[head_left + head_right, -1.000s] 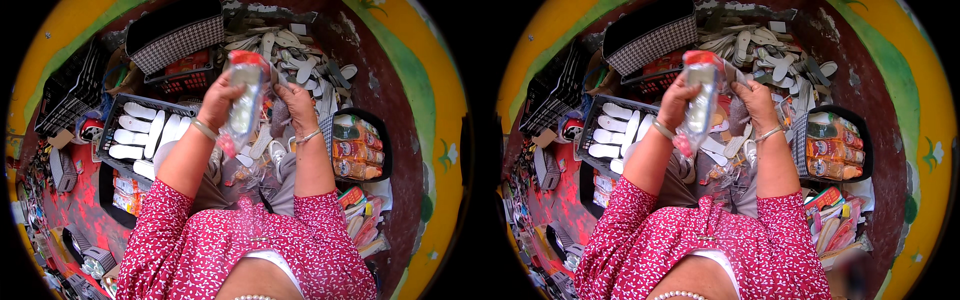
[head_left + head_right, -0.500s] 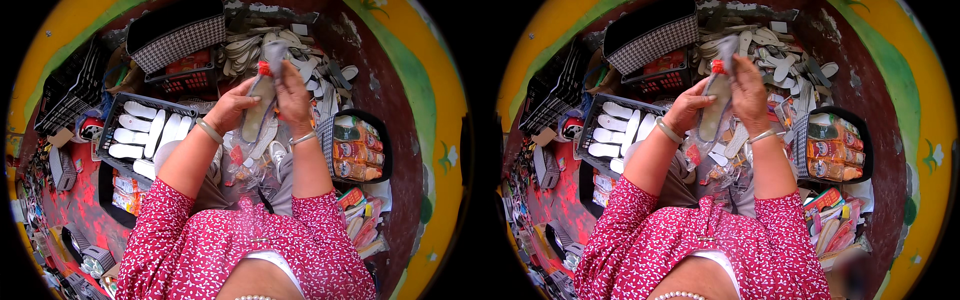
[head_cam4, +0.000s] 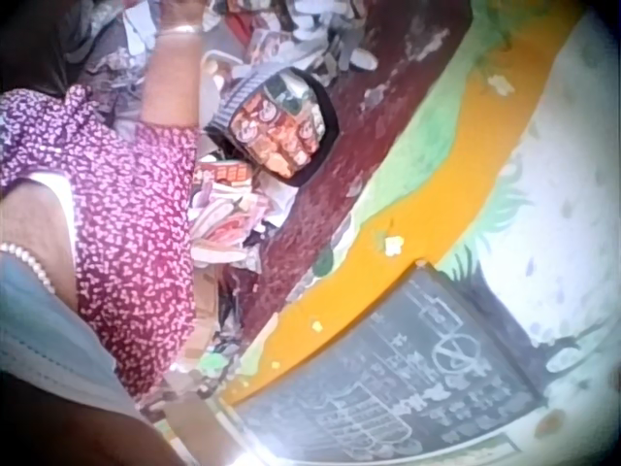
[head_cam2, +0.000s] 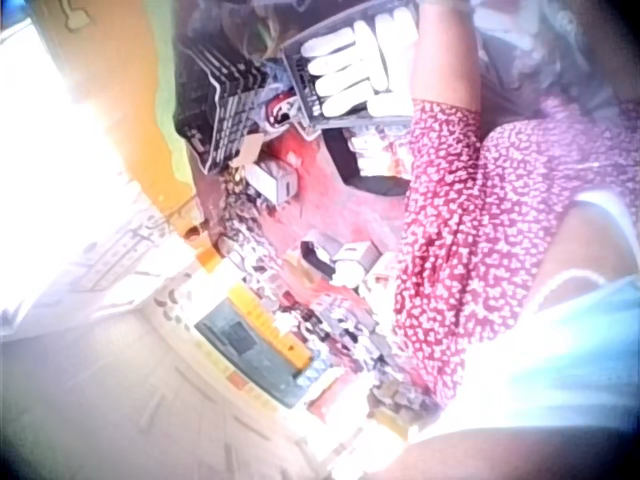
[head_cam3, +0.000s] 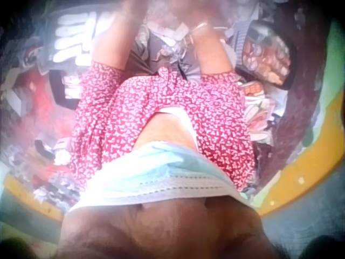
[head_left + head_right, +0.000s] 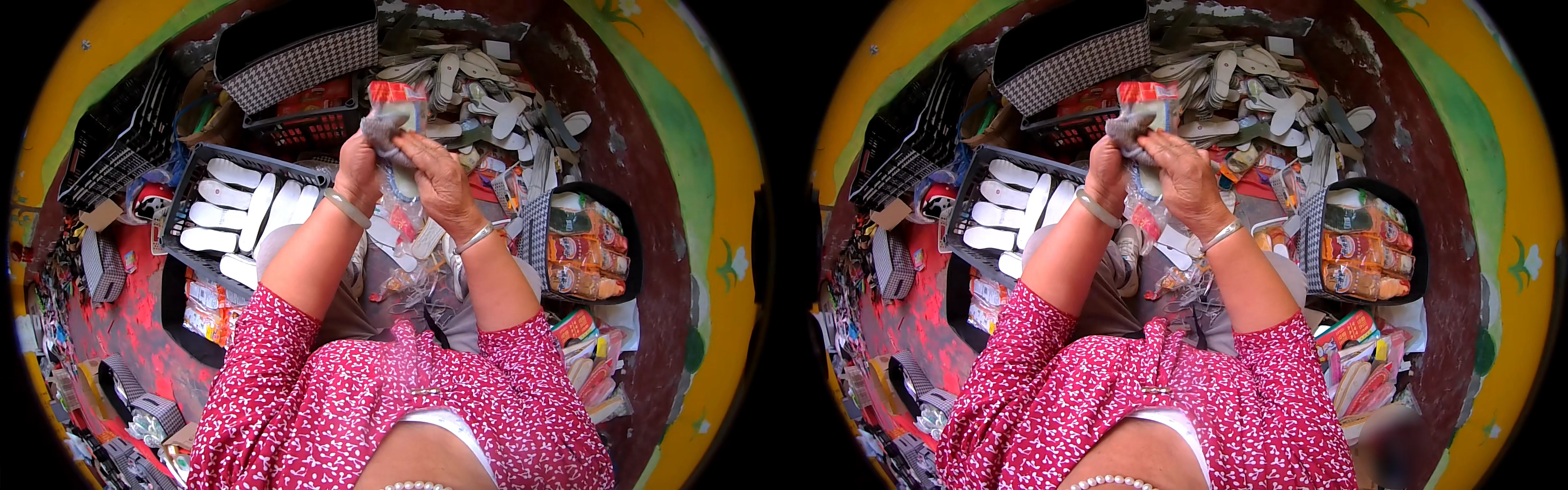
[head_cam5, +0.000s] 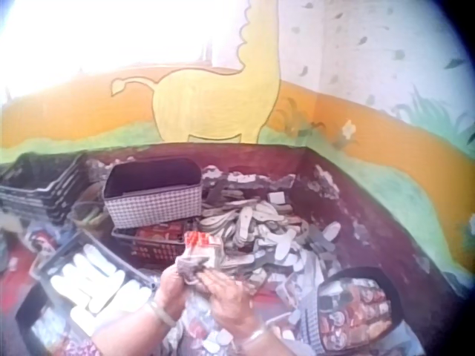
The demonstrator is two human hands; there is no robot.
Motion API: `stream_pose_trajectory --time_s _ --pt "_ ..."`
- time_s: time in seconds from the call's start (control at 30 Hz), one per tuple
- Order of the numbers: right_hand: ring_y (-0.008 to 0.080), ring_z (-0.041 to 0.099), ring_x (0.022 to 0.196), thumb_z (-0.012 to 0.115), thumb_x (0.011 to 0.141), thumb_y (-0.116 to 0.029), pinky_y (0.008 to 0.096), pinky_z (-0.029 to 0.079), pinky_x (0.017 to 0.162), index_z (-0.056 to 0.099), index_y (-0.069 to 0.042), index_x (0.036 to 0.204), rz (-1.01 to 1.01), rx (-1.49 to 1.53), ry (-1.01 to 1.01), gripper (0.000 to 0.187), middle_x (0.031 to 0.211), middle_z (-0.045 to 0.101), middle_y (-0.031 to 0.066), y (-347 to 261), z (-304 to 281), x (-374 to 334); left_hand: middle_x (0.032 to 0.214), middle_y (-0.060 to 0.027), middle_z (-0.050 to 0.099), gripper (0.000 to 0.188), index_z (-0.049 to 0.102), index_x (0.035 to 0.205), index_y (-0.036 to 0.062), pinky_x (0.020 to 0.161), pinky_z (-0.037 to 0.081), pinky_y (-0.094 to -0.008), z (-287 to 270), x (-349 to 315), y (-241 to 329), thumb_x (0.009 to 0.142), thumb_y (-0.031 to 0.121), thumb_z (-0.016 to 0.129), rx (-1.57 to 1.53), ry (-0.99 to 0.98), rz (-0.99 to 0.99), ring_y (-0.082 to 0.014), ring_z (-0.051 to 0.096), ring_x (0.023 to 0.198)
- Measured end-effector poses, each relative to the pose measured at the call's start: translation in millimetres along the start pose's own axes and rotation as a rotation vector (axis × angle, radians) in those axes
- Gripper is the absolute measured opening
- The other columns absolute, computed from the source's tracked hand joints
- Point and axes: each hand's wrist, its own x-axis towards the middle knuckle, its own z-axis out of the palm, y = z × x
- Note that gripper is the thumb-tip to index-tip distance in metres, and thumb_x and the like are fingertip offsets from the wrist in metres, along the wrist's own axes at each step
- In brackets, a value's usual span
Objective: The person picks up insoles from various containers, wipes them with a cloth, and places them into a black crate.
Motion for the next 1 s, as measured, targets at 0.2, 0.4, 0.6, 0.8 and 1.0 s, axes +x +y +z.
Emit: stream_pose_trajectory --time_s 0.2,0.4,0.6,0.8,1.0 --pt "0.022 0.052 0.113 0.052 0.076 0.001 0.034 0.034 0.086 0.063 -0.013 0.106 -0.138 0.051 -0.194 0.035 0.115 0.06 0.0073 -28.2 -3.5 -9.1 0.116 -0.0194 0.052 0.041 0.037 0.128 0.0051 0.087 0.047 -0.0481 -2.1 3.5 19.3 0.087 0.005 0.036 0.104 -0.047 0.111 -0.0332 0.056 0.101" --pt "0.0243 0.055 0.108 0.05 0.069 0.012 0.031 0.041 0.094 0.065 -0.004 0.103 0.031 0.648 -0.434 0.041 0.113 0.06 0.0138 -29.4 -24.3 -10.3 0.12 -0.0201 0.049 0.044 0.033 0.131 0.0051 0.088 0.046 -0.0536 9.3 2.3 31.1 0.086 0.005 0.033 0.052 -0.112 0.143 -0.0355 0.053 0.106" --pt "0.0223 0.058 0.101 0.044 0.086 -0.009 0.0334 0.044 0.093 0.054 0.003 0.113 0.484 1.197 0.474 0.032 0.11 0.059 0.0138 0.5 -80.2 5.8 0.121 -0.0234 0.049 0.053 0.03 0.134 0.0062 0.089 0.046 -0.0506 19.1 -3.7 19.6 0.082 0.004 0.043 0.117 -0.17 0.068 -0.0378 0.053 0.107" --pt "0.0216 0.054 0.105 0.048 0.087 -0.014 0.0347 0.042 0.094 0.041 -0.003 0.126 0.459 1.492 0.458 0.041 0.115 0.054 0.0099 28.2 -83.1 6.4 0.117 -0.014 0.054 0.055 0.037 0.132 0.0067 0.091 0.044 -0.035 32.4 -13.3 4.7 0.08 0.003 0.055 0.203 -0.2 -0.088 -0.0244 0.056 0.104" --pt "0.0193 0.052 0.108 0.06 0.079 -0.007 0.0323 0.039 0.097 0.036 -0.001 0.131 0.522 1.596 0.092 0.057 0.118 0.052 0.0104 8.0 -61.4 7.8 0.113 -0.0073 0.056 0.051 0.041 0.129 0.0053 0.088 0.044 -0.0301 36.4 -21.9 -5.3 0.082 0.005 0.059 0.301 -0.159 -0.041 -0.0161 0.055 0.101"
